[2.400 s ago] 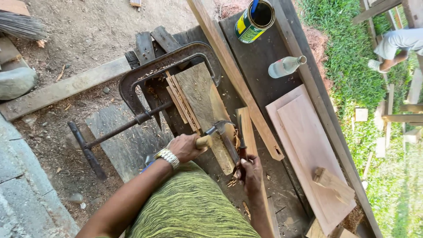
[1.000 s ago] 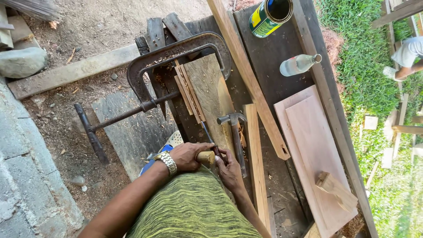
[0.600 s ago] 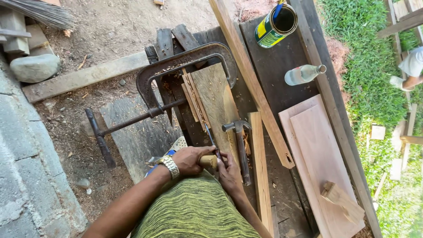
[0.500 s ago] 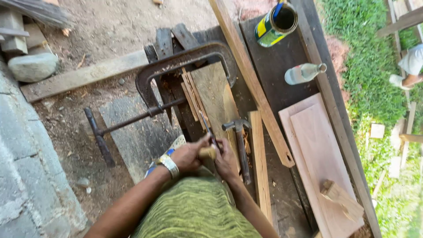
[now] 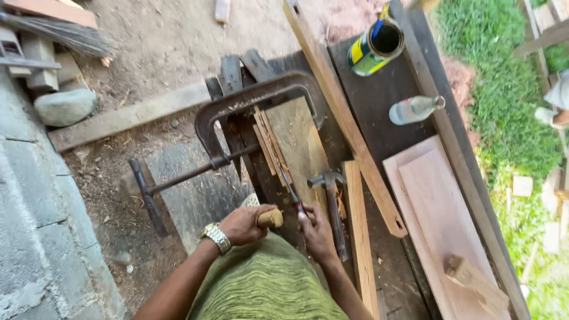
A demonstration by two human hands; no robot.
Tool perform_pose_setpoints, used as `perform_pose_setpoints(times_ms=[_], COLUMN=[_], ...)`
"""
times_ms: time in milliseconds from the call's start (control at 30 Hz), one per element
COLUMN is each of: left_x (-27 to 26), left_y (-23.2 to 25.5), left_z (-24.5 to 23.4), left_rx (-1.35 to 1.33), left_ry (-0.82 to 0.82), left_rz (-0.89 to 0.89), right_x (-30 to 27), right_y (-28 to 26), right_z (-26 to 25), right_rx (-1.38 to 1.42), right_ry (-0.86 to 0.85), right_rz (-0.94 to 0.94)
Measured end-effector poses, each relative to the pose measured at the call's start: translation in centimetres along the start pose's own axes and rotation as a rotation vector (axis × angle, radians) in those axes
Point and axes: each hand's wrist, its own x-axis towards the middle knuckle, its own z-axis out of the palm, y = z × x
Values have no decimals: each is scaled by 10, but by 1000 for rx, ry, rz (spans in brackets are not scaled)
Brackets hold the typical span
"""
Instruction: The person hammers nails into small wooden pieces held in a bench vise at an outdoor workbench, repositioning the wood and nails between strikes. They occasionally set the hammer down, pick up a chisel and mallet to work the wood, then resume hammering with the claw hammer.
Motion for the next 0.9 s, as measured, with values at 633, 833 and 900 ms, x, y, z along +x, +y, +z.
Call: perform_pose_setpoints(times_ms=[633, 833, 900], left_x=[-22, -19, -12], left_y=[6, 0, -4], left_z=[-16, -19, -28], left_rx=[-59, -93, -70], left_ry=[20, -20, -2], left_rz=[-46, -142, -97], right_x=[32, 71, 73], right_y=[-42, -79, -94], right_z=[37, 57, 58], right_rx=[-92, -63, -86], right_ry=[6, 7, -4], right_rz=[-178, -155, -207])
